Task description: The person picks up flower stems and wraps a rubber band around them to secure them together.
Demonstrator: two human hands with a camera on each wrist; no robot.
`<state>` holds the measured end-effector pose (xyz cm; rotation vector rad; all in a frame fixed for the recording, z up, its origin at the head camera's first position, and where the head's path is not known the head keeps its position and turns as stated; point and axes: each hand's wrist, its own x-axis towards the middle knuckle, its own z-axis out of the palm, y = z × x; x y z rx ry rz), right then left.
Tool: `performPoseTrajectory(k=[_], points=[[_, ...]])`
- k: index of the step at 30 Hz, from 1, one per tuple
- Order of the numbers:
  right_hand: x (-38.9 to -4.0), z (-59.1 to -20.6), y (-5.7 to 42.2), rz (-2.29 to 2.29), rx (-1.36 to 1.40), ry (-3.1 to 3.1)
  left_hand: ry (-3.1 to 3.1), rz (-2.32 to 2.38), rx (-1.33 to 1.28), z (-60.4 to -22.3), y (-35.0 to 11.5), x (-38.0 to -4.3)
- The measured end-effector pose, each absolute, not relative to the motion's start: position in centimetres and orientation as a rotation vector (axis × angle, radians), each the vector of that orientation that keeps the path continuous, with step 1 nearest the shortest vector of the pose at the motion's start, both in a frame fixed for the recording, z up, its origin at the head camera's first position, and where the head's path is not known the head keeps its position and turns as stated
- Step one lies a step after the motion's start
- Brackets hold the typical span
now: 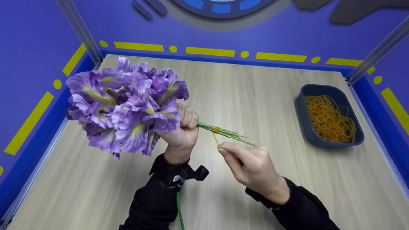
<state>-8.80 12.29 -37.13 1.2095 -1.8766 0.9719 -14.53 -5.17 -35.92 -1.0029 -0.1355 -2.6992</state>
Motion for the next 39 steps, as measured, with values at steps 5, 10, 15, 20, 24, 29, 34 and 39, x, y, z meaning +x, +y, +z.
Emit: performPoseTrajectory(k=[5,10,15,20,24,29,34,39], points=[[-9.4,-36.1,14.3,1.153,1.216,-1.95,-0.149,-2.708,-1.027,-35.7,-5.3,-14.3],[-9.7,-35.7,15.1,1.004,0.931,-2.037,-0.129,-2.73,-1.071,-35.4,-5.5,-13.8],[-10.0,-35.4,15.7,0.871,0.818,-2.143,-0.166,-2.712,-1.081,-35.2,-5.4,-13.4],[-10.1,-35.1,16.6,0.831,0.813,-2.208,-0.226,-2.737,-1.048,-35.2,-5.3,-13.4],[-10.3,-34.9,17.3,0.805,0.819,-2.236,-0.169,-2.779,-1.032,-35.3,-5.4,-13.5],[-10.5,-34.7,17.8,0.795,0.812,-2.241,-0.102,-2.798,-1.041,-35.3,-5.8,-13.7],[-10.7,-34.6,18.2,0.776,0.847,-2.284,-0.095,-2.824,-1.052,-35.2,-6.2,-13.7],[-10.5,-34.2,18.6,0.746,0.89,-2.326,-0.042,-2.881,-1.081,-35.1,-6.5,-13.8]])
